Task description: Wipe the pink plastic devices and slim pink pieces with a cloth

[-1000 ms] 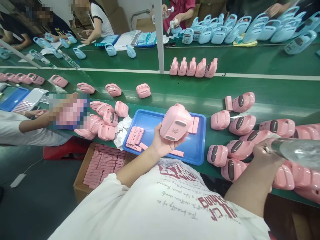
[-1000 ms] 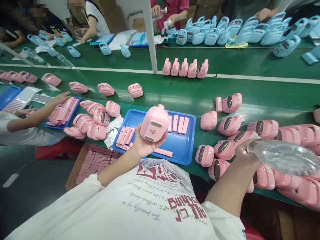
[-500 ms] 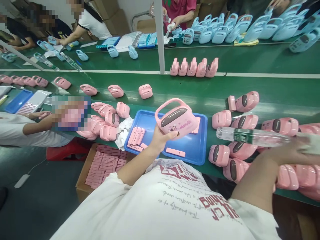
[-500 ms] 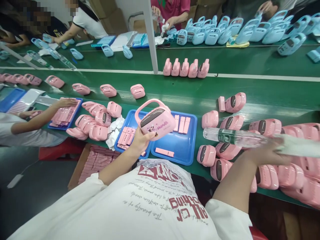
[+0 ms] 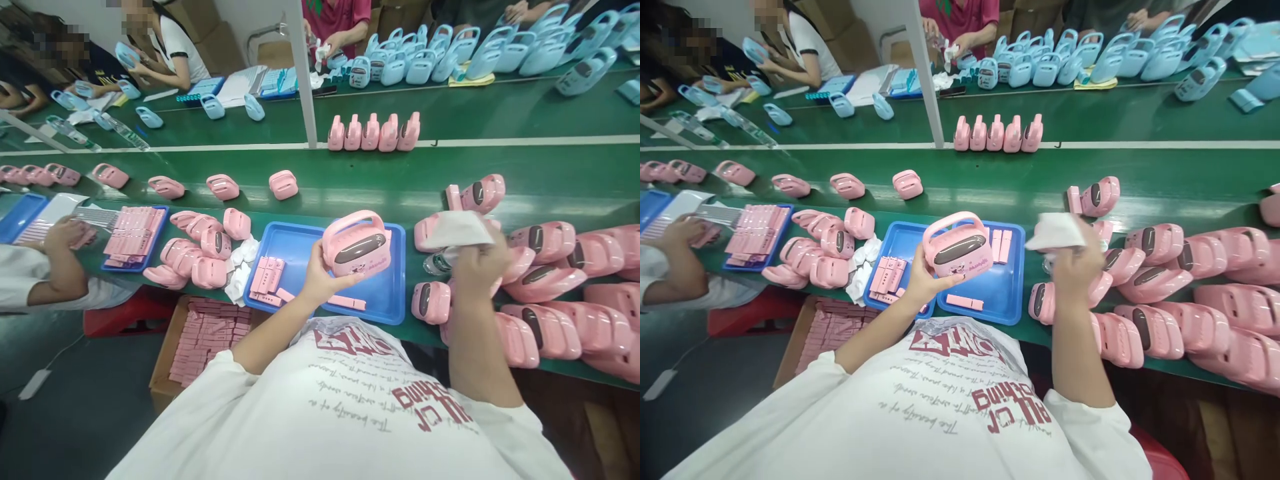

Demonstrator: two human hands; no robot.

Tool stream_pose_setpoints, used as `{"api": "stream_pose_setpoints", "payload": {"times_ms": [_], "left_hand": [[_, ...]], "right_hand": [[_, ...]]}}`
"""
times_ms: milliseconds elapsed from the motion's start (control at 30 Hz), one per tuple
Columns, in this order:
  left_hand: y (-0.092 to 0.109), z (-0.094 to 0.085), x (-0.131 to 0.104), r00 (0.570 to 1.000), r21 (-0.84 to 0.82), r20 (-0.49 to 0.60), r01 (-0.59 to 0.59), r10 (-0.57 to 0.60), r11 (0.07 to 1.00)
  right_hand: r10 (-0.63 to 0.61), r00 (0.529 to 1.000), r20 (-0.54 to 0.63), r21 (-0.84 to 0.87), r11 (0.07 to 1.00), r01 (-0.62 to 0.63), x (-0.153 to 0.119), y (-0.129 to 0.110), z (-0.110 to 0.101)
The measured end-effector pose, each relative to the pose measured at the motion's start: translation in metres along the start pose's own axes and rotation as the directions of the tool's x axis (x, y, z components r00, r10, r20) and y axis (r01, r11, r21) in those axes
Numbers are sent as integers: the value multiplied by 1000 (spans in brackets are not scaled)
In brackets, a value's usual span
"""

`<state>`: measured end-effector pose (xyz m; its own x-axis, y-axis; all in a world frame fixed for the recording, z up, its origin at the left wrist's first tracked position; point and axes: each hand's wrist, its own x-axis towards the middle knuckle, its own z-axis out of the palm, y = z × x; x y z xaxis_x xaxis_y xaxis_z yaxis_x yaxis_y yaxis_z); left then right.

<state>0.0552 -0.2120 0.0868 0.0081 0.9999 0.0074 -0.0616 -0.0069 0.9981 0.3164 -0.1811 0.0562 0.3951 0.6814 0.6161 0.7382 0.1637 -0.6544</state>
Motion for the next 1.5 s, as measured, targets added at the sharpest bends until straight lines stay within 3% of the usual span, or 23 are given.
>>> {"api": "stream_pose_setpoints", "payload": {"times_ms": [67,133,200,267,300,433,467,600,633,700,733,767,800,867,933,1067,1200,1333,1500], "left_hand": [[-2,4,2,1000,51,16,15,-16,999],[-7,7,3,1000,121,18,16,-18,993],[-14,6,3,999,180,-9,33,-32,983],[-21,2,1,998,211,-40,46,-39,976],[-23,0,-1,999,220,-40,41,-33,975],[-28,-7,-5,1000,260,22,-13,8,965],[-29,-8,-5,1000,261,15,-2,-2,965],[-34,-9,-3,999,247,-31,36,-29,968],[-36,-10,-2,999,251,-25,32,-27,967],[-41,-11,-1,999,257,3,30,-32,966],[-44,-12,-1,999,256,7,42,-45,966],[-47,-14,0,998,251,2,60,-63,966],[-50,-16,1,997,241,-11,81,-81,967],[-58,-20,5,991,215,-48,129,-122,968],[-68,-26,14,982,191,-88,179,-164,965],[-93,-35,51,954,120,-202,251,-224,961],[-114,-38,113,936,128,-283,253,-209,959],[-128,-30,186,921,299,-379,215,-91,930],[-150,-22,249,881,397,-470,254,-42,882]], "right_hand": [[-150,982,115,179,975,128,-20,-44,12],[-338,915,221,247,927,283,-46,-79,25],[-494,831,256,274,861,428,-67,-99,35],[-582,764,278,282,810,514,-77,-102,41],[-592,755,282,280,804,525,-79,-98,42],[-460,854,243,226,883,411,-78,-82,42],[-464,852,242,240,879,411,-82,-81,41],[-642,727,243,400,749,528,-105,-83,45],[-646,728,229,416,741,527,-110,-81,48],[-542,812,216,400,808,432,-111,-69,56],[-422,872,248,363,875,320,-108,-59,60],[-247,914,321,285,946,155,-102,-49,65],[-44,910,412,167,986,-28,-96,-37,69],[301,779,549,-111,951,-289,-81,-14,77],[470,644,604,-298,882,-364,-70,5,83],[615,498,612,-482,789,-381,-69,23,97],[720,344,603,-608,694,-386,-74,27,112],[752,264,605,-640,656,-401,-66,31,125],[744,283,605,-569,653,-499,-52,38,121]]}}
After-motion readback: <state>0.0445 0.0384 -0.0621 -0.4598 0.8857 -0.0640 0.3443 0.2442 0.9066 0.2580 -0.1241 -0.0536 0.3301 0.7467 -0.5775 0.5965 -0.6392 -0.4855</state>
